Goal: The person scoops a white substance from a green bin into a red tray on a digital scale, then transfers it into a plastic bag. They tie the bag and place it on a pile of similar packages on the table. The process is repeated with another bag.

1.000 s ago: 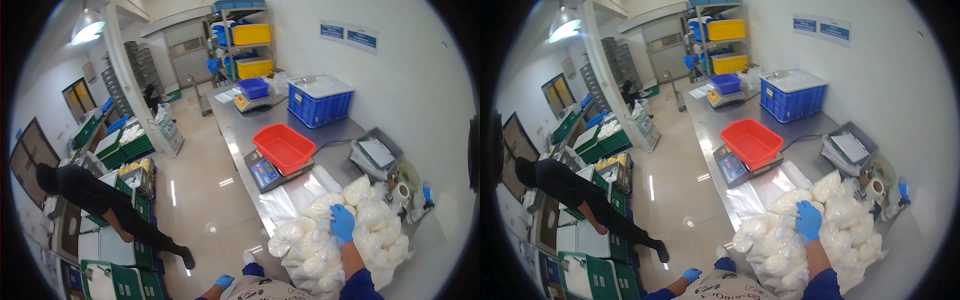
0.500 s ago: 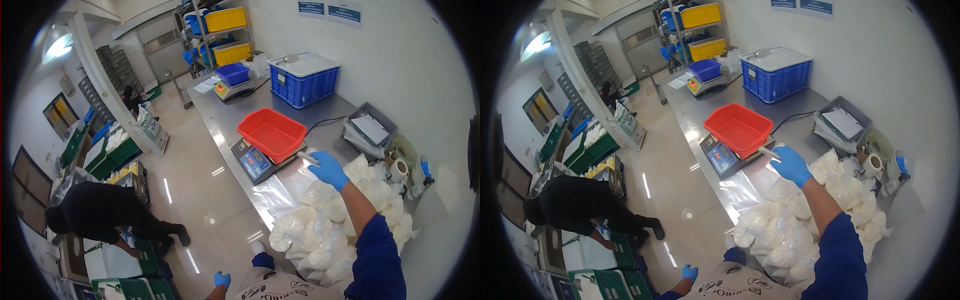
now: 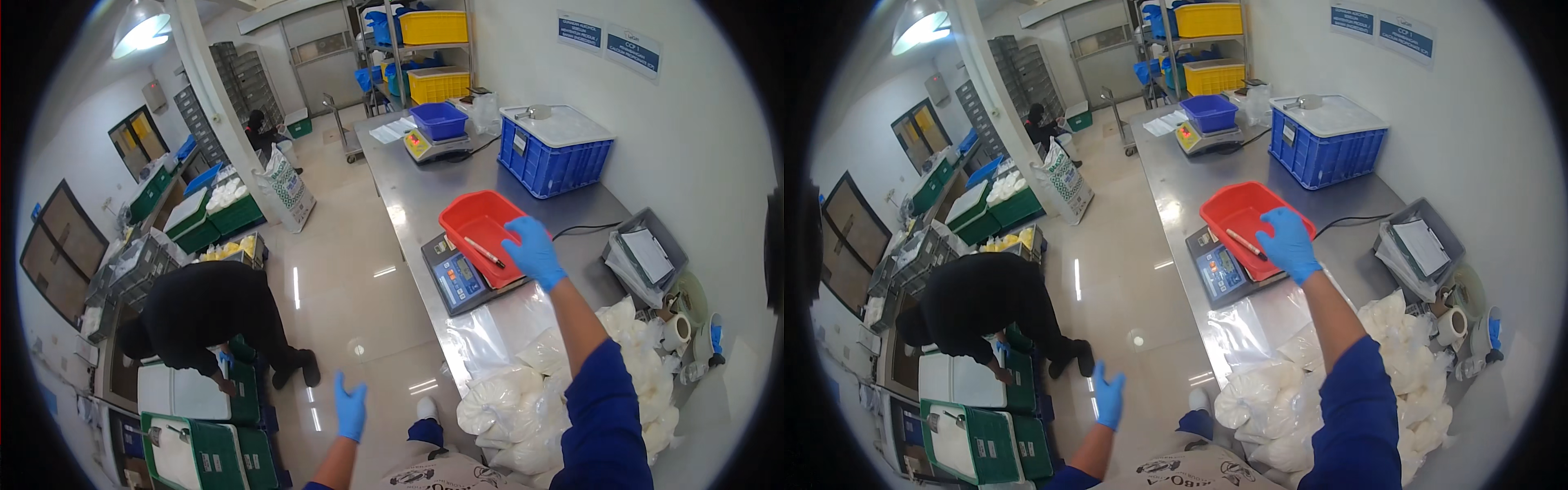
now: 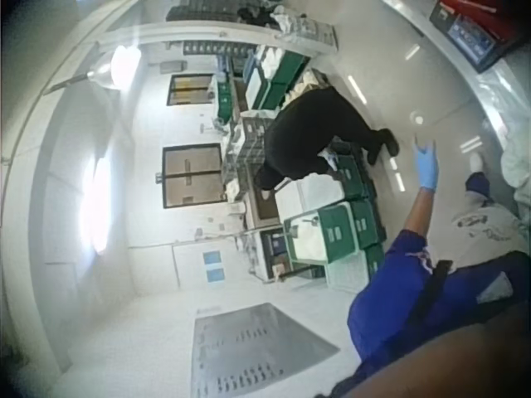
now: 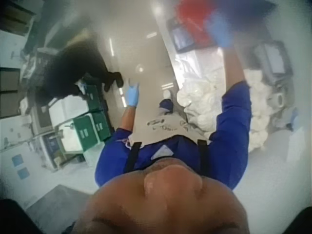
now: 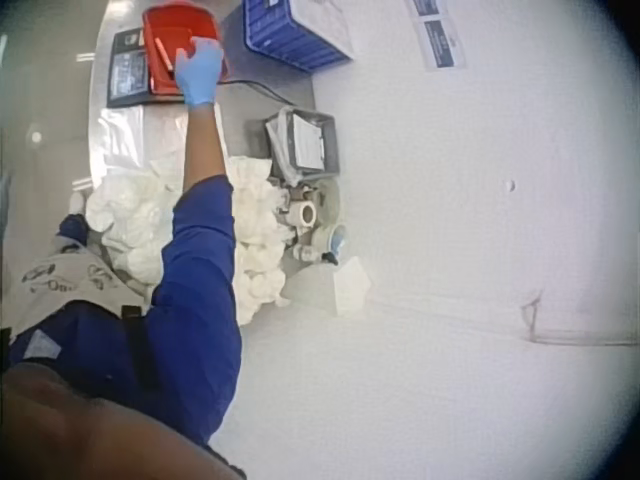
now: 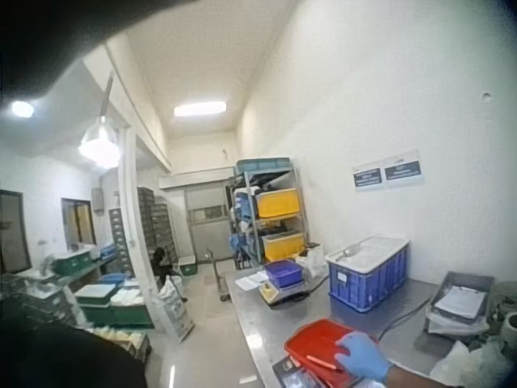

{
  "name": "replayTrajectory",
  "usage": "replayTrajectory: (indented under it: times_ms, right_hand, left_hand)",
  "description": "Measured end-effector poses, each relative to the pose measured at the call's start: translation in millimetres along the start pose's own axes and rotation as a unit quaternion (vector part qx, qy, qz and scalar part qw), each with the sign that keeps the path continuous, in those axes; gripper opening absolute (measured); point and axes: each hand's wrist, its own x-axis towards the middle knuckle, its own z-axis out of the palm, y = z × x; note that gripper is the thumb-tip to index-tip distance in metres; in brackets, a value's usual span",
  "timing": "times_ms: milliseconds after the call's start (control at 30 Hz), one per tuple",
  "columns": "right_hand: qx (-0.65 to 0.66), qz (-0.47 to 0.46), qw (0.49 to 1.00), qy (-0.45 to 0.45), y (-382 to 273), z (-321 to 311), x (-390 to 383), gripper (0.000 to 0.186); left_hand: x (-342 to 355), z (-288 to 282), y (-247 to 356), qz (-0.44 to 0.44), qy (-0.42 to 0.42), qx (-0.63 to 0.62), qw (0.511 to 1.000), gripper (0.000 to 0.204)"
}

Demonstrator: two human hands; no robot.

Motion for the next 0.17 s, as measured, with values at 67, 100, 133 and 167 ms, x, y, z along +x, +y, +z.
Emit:
replayTrajectory:
  times_ms: [67, 100, 133, 167]
  right_hand:
    - [0.061, -0.029, 0.997, 0.039, -43.1, -67.4, 14.1, 0.029]
    - [0.105, -0.034, 0.993, 0.044, -78.9, -103.2, 24.0, 0.027]
    - [0.158, -0.064, 0.982, 0.081, -111.1, -139.6, 29.2, 0.028]
    - [0.159, -0.081, 0.976, 0.126, -147.8, -175.1, 24.0, 0.028]
  left_hand:
    - [27.5, -19.3, 118.7, 0.077, -0.023, -0.140, 0.987, 0.069]
    - [27.4, -38.9, 188.2, 0.183, -0.004, -0.118, 0.976, 0.063]
    - [36.5, -59.1, 232.9, 0.243, 0.015, -0.130, 0.961, 0.061]
    - [27.3, -77.3, 282.9, 0.382, 0.025, -0.076, 0.921, 0.047]
